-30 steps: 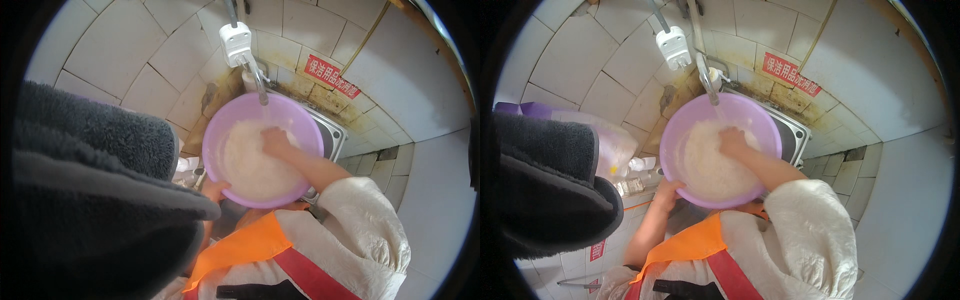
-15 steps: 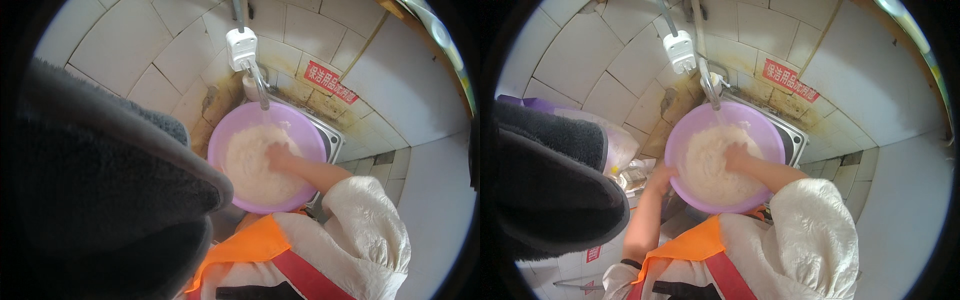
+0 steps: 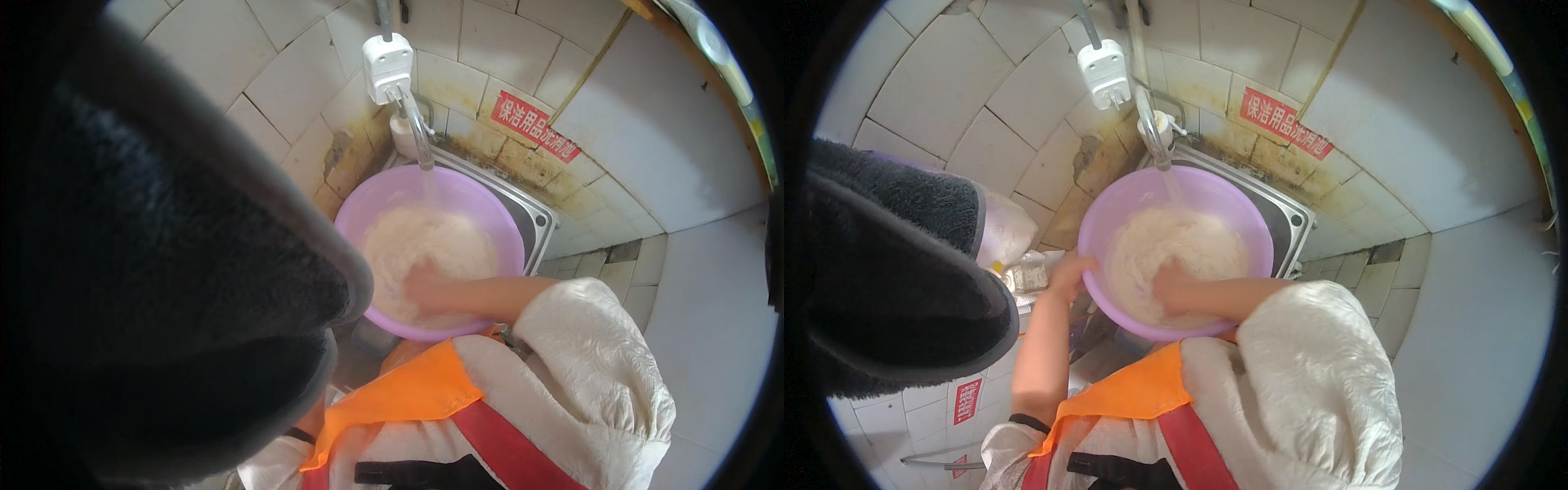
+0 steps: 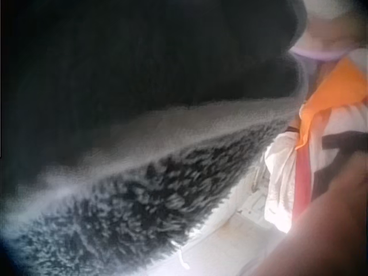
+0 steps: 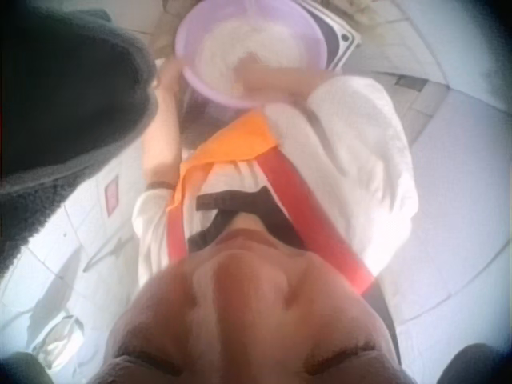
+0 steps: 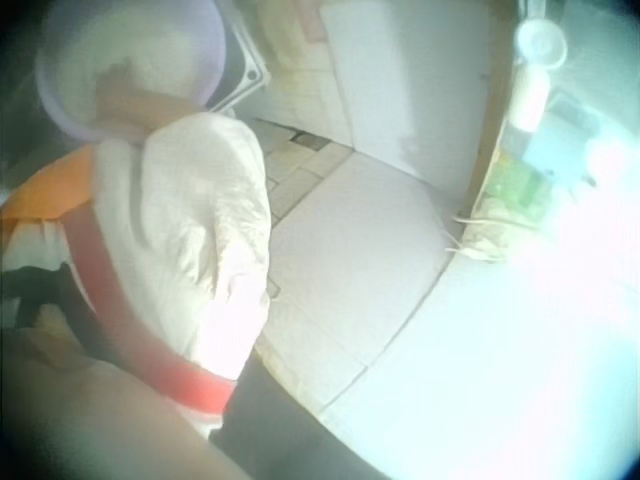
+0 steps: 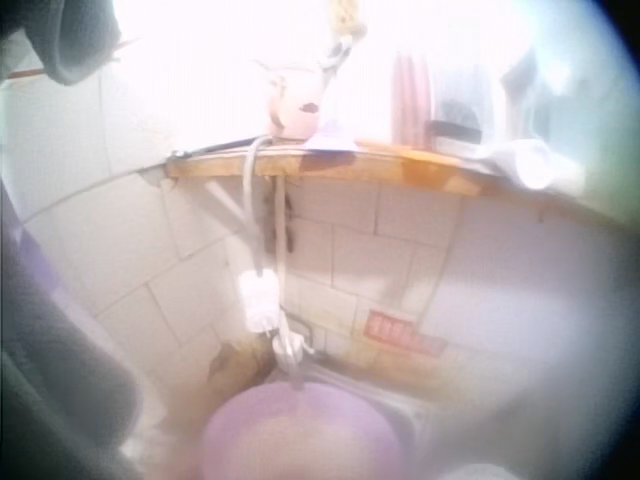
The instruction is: The person adds a package of yeast to a bowl of flour, adds water from a faucet, and kneads the mixture by hand in the bowl.
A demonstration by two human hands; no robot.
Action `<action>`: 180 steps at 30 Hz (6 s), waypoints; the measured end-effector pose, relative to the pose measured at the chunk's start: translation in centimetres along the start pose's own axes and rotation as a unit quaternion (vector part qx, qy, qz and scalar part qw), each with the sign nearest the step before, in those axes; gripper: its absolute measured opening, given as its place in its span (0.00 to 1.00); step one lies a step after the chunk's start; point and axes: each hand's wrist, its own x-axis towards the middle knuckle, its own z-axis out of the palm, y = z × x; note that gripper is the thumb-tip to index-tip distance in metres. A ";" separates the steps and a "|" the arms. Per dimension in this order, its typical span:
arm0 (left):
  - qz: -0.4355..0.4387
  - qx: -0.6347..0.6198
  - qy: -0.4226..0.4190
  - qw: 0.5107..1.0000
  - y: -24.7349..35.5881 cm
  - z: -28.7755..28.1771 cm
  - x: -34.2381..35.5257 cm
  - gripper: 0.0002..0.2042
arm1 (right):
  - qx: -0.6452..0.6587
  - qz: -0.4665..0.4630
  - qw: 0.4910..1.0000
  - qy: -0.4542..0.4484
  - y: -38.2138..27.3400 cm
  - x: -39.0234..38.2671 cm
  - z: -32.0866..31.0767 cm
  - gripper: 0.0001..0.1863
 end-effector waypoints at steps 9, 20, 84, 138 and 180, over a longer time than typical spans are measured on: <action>0.156 -0.108 0.095 0.977 -5.1 10.7 -10.9 0.31 | 0.375 0.272 0.840 0.282 11.6 10.5 2.3 0.41; 0.063 -0.030 0.027 0.997 3.1 5.3 -2.3 0.31 | 0.104 0.056 0.993 -0.014 3.7 -1.2 0.9 0.35; 0.182 -0.020 0.154 0.971 -4.7 8.2 -11.4 0.36 | 0.218 0.071 0.962 0.145 -1.0 4.8 -0.2 0.42; 0.187 -0.120 0.067 0.973 -5.2 8.8 -8.0 0.39 | 0.348 0.299 0.867 0.192 8.2 7.2 -0.1 0.49; 0.324 0.718 -0.020 0.616 20.4 24.3 17.9 0.14 | 0.313 0.095 0.932 0.155 0.3 -0.5 3.7 0.36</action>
